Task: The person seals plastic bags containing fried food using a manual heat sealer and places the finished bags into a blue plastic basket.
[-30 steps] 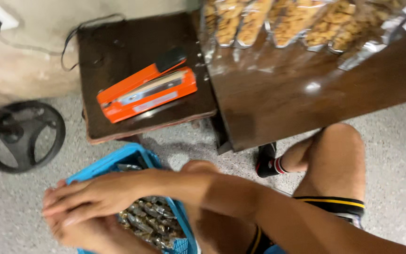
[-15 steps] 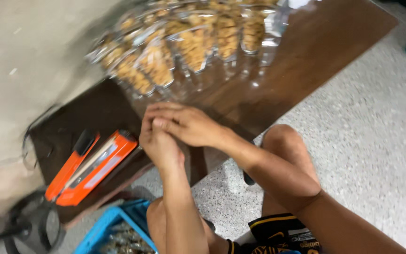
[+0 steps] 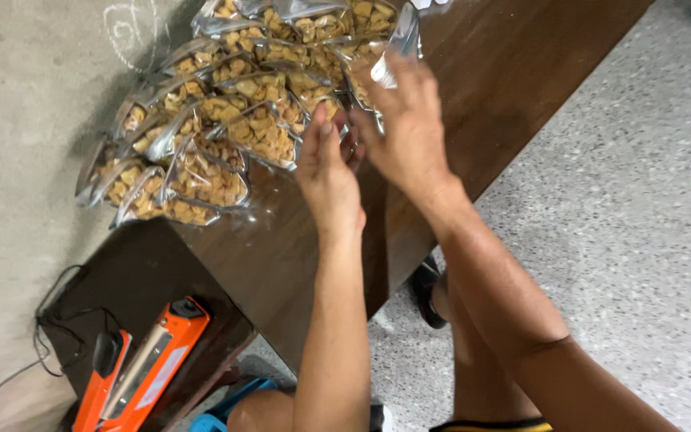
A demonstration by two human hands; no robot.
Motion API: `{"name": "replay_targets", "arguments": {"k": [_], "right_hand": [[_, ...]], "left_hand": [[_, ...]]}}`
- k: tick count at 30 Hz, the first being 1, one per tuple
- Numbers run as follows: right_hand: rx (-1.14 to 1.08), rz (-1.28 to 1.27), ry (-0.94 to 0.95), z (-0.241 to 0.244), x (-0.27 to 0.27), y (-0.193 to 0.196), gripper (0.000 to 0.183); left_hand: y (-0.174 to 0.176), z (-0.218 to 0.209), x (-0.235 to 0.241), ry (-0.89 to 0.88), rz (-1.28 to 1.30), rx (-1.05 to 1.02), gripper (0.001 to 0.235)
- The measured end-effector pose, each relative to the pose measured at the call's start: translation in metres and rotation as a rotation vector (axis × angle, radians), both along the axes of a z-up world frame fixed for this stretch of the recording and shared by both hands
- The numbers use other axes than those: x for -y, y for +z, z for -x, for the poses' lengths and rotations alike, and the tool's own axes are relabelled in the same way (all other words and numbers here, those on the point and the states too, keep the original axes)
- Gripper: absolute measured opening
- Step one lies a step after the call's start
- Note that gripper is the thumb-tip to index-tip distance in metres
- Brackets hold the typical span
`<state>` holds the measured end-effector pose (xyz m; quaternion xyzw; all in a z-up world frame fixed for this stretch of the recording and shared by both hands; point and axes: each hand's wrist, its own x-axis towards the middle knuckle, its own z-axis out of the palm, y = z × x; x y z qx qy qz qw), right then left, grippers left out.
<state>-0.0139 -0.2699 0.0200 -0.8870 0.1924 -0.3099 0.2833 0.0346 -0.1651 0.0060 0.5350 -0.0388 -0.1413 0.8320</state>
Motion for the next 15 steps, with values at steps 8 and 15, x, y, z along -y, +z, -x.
{"name": "replay_targets", "arguments": {"k": [8,15], "right_hand": [[0.113,0.141,-0.094,-0.036,0.041,-0.061,0.083],[0.203,0.13,-0.177,-0.045,0.05,-0.079,0.05]], "left_hand": [[-0.005,-0.022,0.04,-0.278,-0.151,0.262,0.089],[-0.009,-0.027,0.03,-0.398,-0.19,0.248,0.093]]}}
